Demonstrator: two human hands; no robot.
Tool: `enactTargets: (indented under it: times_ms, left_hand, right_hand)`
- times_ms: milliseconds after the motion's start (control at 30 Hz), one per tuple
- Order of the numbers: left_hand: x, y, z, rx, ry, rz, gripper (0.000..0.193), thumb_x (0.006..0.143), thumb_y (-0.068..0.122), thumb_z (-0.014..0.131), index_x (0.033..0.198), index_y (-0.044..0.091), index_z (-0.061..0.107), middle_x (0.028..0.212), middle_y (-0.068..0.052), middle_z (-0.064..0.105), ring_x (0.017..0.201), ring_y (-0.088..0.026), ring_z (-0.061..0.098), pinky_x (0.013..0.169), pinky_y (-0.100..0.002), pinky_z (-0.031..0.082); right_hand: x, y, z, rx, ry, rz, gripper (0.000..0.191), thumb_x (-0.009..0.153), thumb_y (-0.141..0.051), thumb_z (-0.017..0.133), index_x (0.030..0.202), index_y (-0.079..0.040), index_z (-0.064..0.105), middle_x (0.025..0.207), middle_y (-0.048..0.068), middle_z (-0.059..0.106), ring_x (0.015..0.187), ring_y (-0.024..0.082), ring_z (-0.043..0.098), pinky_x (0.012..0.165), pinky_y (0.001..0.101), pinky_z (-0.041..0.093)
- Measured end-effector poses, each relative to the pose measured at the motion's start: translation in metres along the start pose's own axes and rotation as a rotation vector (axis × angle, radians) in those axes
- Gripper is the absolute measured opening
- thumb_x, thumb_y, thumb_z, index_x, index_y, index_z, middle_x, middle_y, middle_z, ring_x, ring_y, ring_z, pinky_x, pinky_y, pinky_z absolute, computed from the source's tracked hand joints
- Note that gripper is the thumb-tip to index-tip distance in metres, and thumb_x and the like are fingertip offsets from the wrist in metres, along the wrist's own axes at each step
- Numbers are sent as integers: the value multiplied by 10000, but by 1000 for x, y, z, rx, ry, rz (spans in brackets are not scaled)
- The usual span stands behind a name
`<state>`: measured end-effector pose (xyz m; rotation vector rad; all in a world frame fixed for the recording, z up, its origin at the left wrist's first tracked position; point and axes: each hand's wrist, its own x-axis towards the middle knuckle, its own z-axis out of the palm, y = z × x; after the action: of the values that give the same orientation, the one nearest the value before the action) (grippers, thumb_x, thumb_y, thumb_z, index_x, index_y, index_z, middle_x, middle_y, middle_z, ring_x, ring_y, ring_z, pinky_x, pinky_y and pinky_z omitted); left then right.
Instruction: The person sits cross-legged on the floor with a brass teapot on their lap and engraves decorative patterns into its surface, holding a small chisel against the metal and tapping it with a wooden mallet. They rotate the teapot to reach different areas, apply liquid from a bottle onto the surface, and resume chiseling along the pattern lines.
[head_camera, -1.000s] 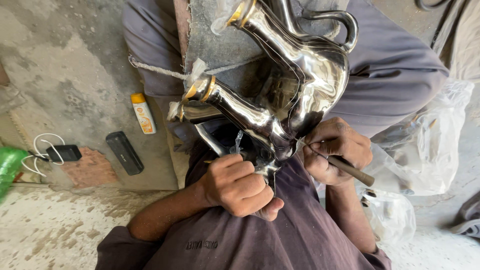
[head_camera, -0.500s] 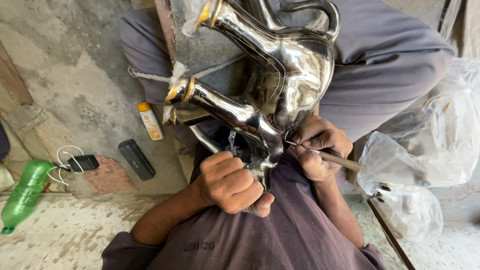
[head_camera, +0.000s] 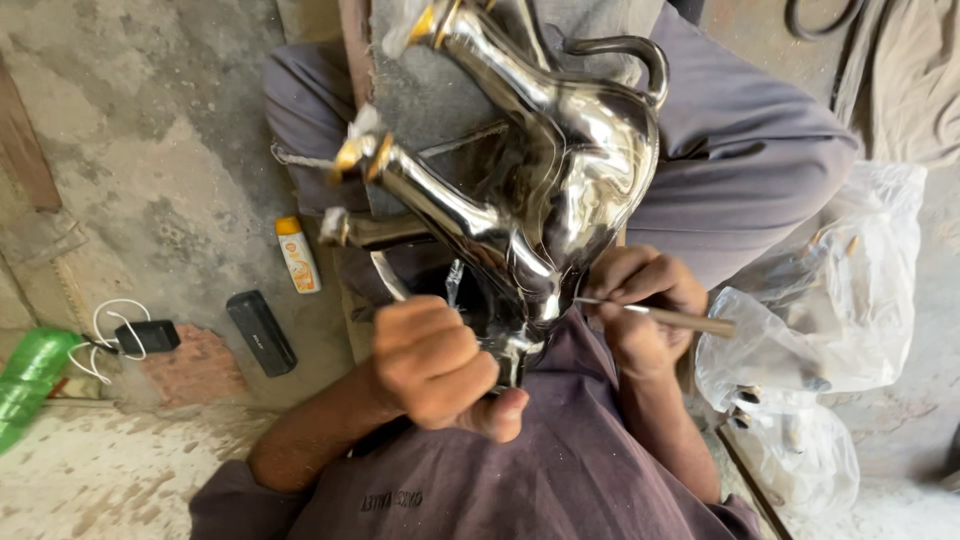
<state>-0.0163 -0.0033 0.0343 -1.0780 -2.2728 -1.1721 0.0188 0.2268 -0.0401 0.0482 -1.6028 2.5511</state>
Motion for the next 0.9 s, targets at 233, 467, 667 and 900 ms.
enactTargets:
  times_ms: [233,467,667,900]
  left_hand:
    - [8,-41,-86,-125,64,-87,452,948,291,572,534,170,434,532,64,313,449,-82,294,410,-319,209]
    - [8,-56,-111,-137,75,-236,415,959,239,571,579,75,552,556,11,412,467,-119,376,460,-342,270]
    - [7,-59,-111,-162,89,-255,407,927,254,570,555,91,549,536,20,384,437,-117,343,437,-345,246]
    - [12,-60,-108,-190,74,-263,459,958,317,558,561,88,526,541,27,354,438,-110,336,431,-343,232]
  right_hand:
    - [28,-45,12,-148,203,55,167,1012,6,756,1047,23,594,988,164,676,757,178,696,668,287,584]
    - [62,-33,46,-163,160,194,136,988,-7,717,1086,24,628,966,165,698,811,209,721,739,308,613]
    - [91,-12,56,-481,-138,59,108,963,-16,695,984,56,617,976,157,684,804,163,680,734,259,581]
    - [99,-5,49,-472,-159,136,144,966,10,693,915,40,562,920,179,668,700,136,630,626,233,538]
